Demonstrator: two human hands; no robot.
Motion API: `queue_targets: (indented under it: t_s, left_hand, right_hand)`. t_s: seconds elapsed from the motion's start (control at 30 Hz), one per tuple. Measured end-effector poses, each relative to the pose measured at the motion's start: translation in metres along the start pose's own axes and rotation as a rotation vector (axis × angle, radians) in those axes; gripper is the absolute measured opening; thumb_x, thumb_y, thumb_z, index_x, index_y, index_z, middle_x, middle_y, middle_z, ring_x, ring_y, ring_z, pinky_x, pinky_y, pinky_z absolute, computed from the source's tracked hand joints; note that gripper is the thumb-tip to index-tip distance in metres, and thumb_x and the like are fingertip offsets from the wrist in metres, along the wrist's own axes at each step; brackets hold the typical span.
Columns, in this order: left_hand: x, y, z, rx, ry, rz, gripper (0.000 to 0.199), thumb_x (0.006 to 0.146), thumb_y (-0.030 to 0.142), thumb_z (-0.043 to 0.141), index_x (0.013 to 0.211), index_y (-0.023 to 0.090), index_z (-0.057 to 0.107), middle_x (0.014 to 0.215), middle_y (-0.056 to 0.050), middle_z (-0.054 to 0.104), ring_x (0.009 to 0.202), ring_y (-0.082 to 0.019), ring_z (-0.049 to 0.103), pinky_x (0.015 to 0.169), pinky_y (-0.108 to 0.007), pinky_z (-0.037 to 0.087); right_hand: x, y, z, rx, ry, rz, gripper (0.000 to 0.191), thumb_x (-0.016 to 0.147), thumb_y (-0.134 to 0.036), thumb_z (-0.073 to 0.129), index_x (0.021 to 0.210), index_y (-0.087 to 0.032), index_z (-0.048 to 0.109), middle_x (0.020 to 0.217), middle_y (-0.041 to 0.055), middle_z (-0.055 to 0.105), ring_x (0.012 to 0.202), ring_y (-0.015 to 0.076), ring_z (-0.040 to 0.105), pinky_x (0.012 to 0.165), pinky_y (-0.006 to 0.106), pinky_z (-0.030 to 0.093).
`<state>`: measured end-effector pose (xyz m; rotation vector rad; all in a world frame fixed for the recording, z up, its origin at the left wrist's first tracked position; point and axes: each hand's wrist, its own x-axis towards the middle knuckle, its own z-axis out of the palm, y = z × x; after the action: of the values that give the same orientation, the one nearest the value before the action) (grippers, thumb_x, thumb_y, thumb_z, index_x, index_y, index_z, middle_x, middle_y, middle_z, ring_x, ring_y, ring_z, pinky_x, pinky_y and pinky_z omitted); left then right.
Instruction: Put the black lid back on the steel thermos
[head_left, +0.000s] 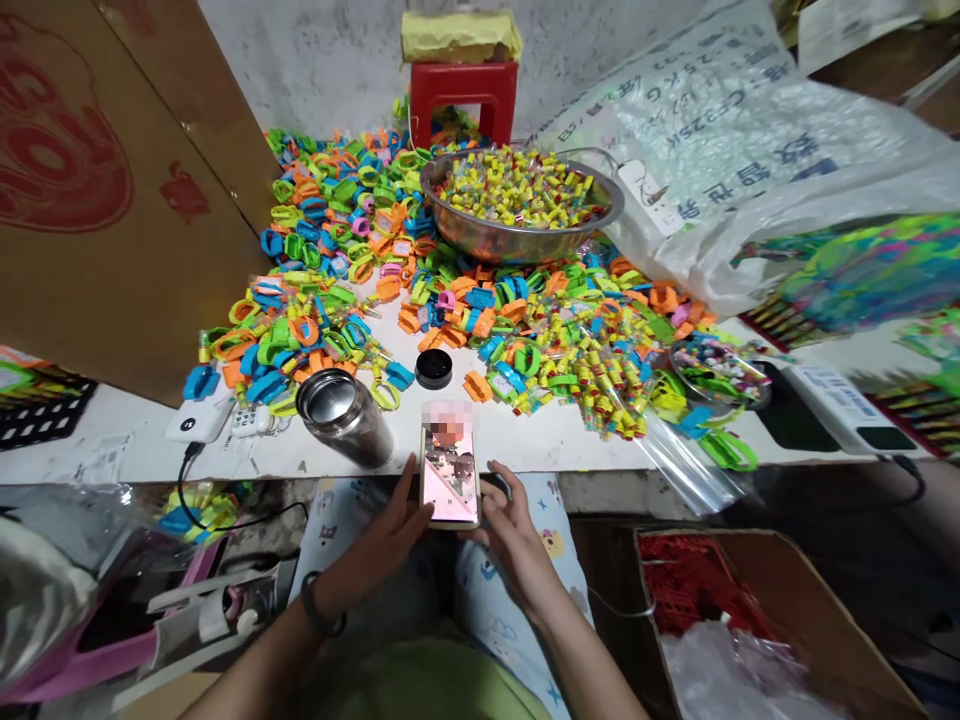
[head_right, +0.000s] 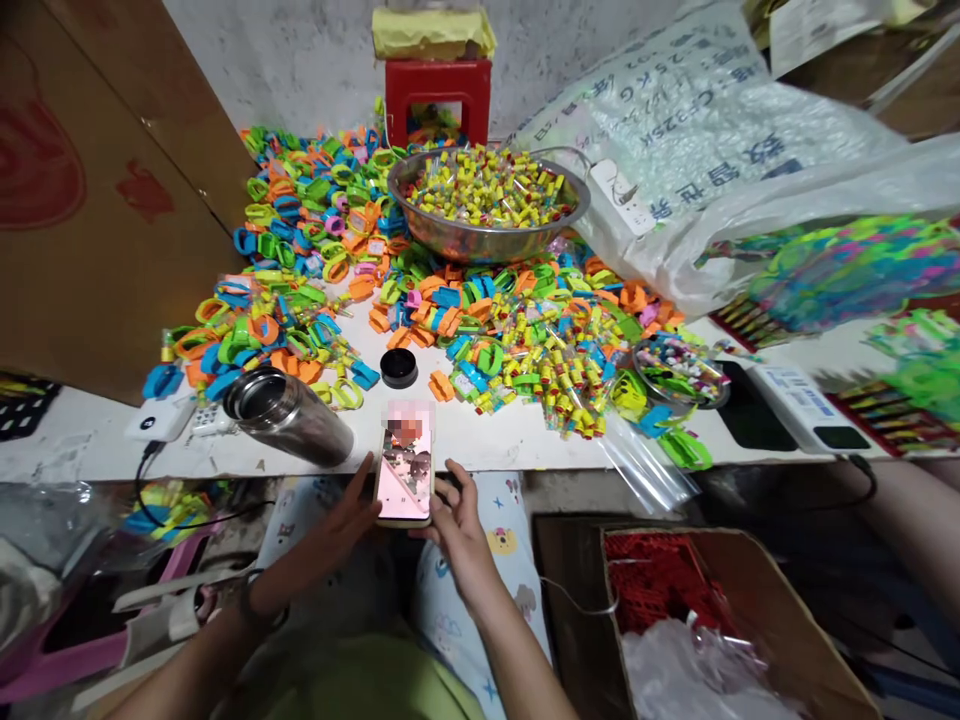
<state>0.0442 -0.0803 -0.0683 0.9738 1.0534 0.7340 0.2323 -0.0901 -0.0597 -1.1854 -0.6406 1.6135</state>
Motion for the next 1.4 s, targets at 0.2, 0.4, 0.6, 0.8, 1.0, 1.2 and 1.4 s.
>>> queue_targets:
  t_s: [0.2, 0.4, 0.6, 0.8, 1.0, 1.2, 1.4]
  left_hand:
    - [-0.013, -0.018, 0.006, -0.131, 0.005, -0.024, 0.102, 0.086, 0.040, 0.064, 0.153, 0.030, -0.013, 0.117, -0.009, 0.068, 0.082, -0.021, 0.067, 0.076, -0.035, 0.052]
    - [0.002, -0.028, 0.009, -0.287, 0.025, -0.007, 0.104, 0.080, 0.042, 0.071, 0.155, 0.025, 0.001, 0.107, -0.011, 0.071, 0.084, -0.022, 0.068, 0.080, -0.038, 0.051]
    - [0.002, -0.022, 0.008, -0.227, -0.050, 0.032, 0.099, 0.081, 0.046, 0.068, 0.154, 0.024, 0.005, 0.123, -0.013, 0.065, 0.103, -0.025, 0.063, 0.087, -0.040, 0.049]
    - [-0.032, 0.019, -0.013, 0.194, 0.144, 0.061, 0.066, 0.088, 0.040, 0.060, 0.145, 0.026, 0.031, 0.117, -0.009, 0.062, 0.089, -0.019, 0.060, 0.081, -0.034, 0.048]
    - [-0.033, 0.061, -0.039, 0.297, 0.737, 0.510, 0.060, 0.071, 0.030, 0.079, 0.120, 0.027, 0.045, 0.091, 0.001, 0.047, 0.080, -0.012, 0.051, 0.080, -0.025, 0.045]
    - [0.010, 0.089, -0.042, 0.253, 0.729, 0.493, 0.098, 0.055, 0.032, 0.088, 0.135, 0.028, 0.031, 0.140, -0.010, 0.041, 0.132, -0.028, 0.042, 0.109, -0.038, 0.035]
    - [0.020, 0.094, -0.034, 0.248, 0.731, 0.385, 0.061, 0.058, 0.036, 0.085, 0.108, 0.014, 0.056, 0.108, -0.012, 0.066, 0.109, -0.031, 0.062, 0.098, -0.044, 0.046]
  right_hand:
    - [0.007, 0.002, -0.007, -0.263, -0.065, -0.097, 0.052, 0.092, -0.052, 0.046, 0.137, -0.033, 0.028, 0.121, 0.0097, 0.056, 0.087, 0.0201, 0.064, 0.062, 0.032, 0.056]
    - [0.027, -0.026, -0.012, -1.117, 0.145, -0.603, 0.041, 0.097, -0.043, 0.039, 0.131, -0.025, 0.054, 0.101, 0.0095, 0.057, 0.095, 0.0253, 0.055, 0.086, 0.047, 0.048]
    - [0.057, -0.039, -0.002, -1.474, -0.020, -0.793, 0.034, 0.099, -0.037, 0.042, 0.124, -0.035, 0.063, 0.138, 0.0063, 0.051, 0.128, 0.0317, 0.040, 0.107, 0.061, 0.026]
    - [0.061, -0.035, -0.015, -1.285, 0.193, -0.840, 0.037, 0.100, -0.030, 0.035, 0.099, -0.021, 0.071, 0.112, 0.0100, 0.064, 0.114, 0.0263, 0.051, 0.102, 0.052, 0.038]
    - [0.062, -0.030, -0.007, -1.354, -0.015, -0.883, 0.036, 0.099, -0.037, 0.039, 0.127, -0.031, 0.061, 0.142, 0.0069, 0.050, 0.132, 0.0300, 0.041, 0.107, 0.058, 0.034]
    - [0.070, -0.031, -0.009, -1.255, 0.158, -0.873, 0.041, 0.100, -0.030, 0.033, 0.094, -0.019, 0.071, 0.123, 0.0113, 0.063, 0.122, 0.0278, 0.049, 0.105, 0.054, 0.039]
    - [0.071, -0.023, -0.007, -1.358, -0.012, -0.918, 0.034, 0.098, -0.032, 0.041, 0.124, -0.030, 0.063, 0.140, 0.0065, 0.053, 0.131, 0.0302, 0.043, 0.105, 0.059, 0.038]
